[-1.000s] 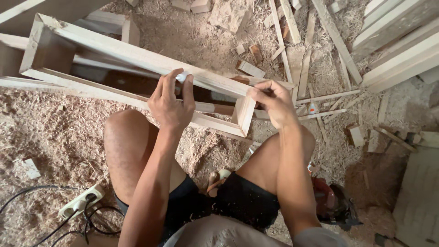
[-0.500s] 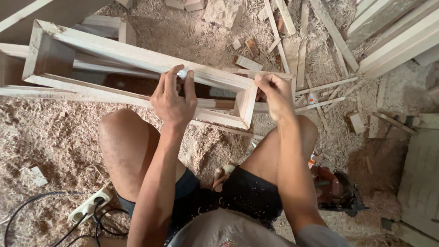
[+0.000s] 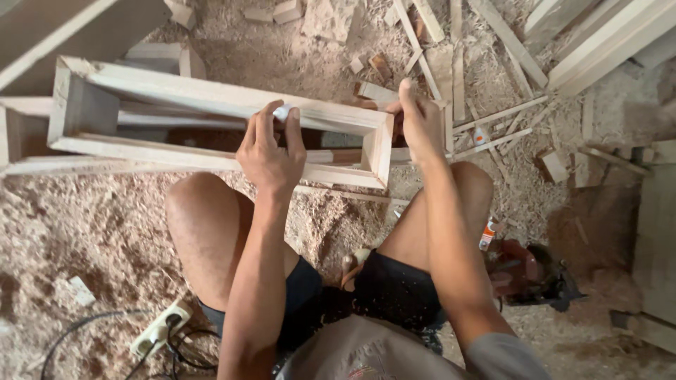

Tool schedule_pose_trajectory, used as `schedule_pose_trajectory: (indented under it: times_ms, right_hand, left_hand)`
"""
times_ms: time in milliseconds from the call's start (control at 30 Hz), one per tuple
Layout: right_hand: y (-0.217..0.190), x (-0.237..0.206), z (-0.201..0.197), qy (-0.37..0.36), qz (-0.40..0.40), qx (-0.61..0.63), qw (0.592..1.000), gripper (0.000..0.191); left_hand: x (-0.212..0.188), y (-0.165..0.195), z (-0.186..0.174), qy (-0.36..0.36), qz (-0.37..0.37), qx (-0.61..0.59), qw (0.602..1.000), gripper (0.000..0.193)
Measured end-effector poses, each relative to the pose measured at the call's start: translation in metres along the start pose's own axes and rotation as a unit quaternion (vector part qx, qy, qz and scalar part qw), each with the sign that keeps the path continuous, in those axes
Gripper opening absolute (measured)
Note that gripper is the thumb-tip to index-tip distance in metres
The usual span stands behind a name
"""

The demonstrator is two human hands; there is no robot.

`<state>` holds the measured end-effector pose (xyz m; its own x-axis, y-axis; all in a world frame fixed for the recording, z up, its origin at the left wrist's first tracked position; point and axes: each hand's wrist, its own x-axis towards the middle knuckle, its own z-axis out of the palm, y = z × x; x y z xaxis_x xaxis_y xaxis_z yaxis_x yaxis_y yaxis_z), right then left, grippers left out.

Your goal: The person applies glue to the joints of a rectangular wooden frame and presses the pieces together. They repeat this process on multiple frames, aligning and holding the joints until the glue sets.

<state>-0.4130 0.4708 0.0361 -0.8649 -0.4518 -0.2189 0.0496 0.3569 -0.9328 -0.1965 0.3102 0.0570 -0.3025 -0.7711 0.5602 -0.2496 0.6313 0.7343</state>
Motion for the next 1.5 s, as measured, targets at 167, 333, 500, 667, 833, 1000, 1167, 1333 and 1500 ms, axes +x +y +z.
schedule_pose_trajectory:
  times_ms: [167,333,500,667,833,1000,1167,1333,1500]
  right_hand:
    - [0.002,-0.002,-0.003,-0.03,-0.103,-0.105,0.989,0.047]
    - [0.0,-0.009,-0.005,-0.041,-0.086,-0.032,0.995,0.039]
    - [-0.01,-0.023,0.003,0.092,-0.036,-0.056,0.994,0.034]
    - [-0.025,-0.053,-0.002,0.014,-0.24,-0.098,0.966,0.035]
    - [-0.031,-0.082,-0.005,-0.153,-0.16,0.002,0.975,0.038]
    - [-0.029,-0.089,-0.016,-0.123,-0.135,0.129,0.975,0.037]
    - [-0.019,-0.081,-0.033,-0.031,-0.122,0.139,0.982,0.033]
    - [-0.007,-0.069,-0.045,0.065,-0.146,0.014,0.987,0.026]
    - [-0.003,-0.061,-0.041,0.051,-0.159,0.028,0.986,0.023]
  left_hand:
    - [0.004,0.006,-0.004,-0.021,-0.012,0.005,1.0,0.019]
    - [0.001,0.004,-0.006,-0.026,-0.018,-0.002,0.999,0.018]
    - [-0.006,-0.008,-0.002,-0.061,0.006,-0.024,0.998,0.02]
    - [-0.007,0.003,0.011,-0.181,0.009,-0.16,0.97,0.016]
    - [-0.009,0.046,0.028,-0.236,0.081,-0.256,0.934,0.032]
    - [-0.008,0.061,0.033,-0.323,0.133,-0.31,0.884,0.045]
    - [-0.011,0.04,0.034,-0.317,0.143,-0.123,0.929,0.038]
    - [-0.005,-0.009,0.0,-0.219,0.134,0.154,0.954,0.038]
    - [-0.01,-0.016,-0.011,-0.225,0.072,0.113,0.965,0.044]
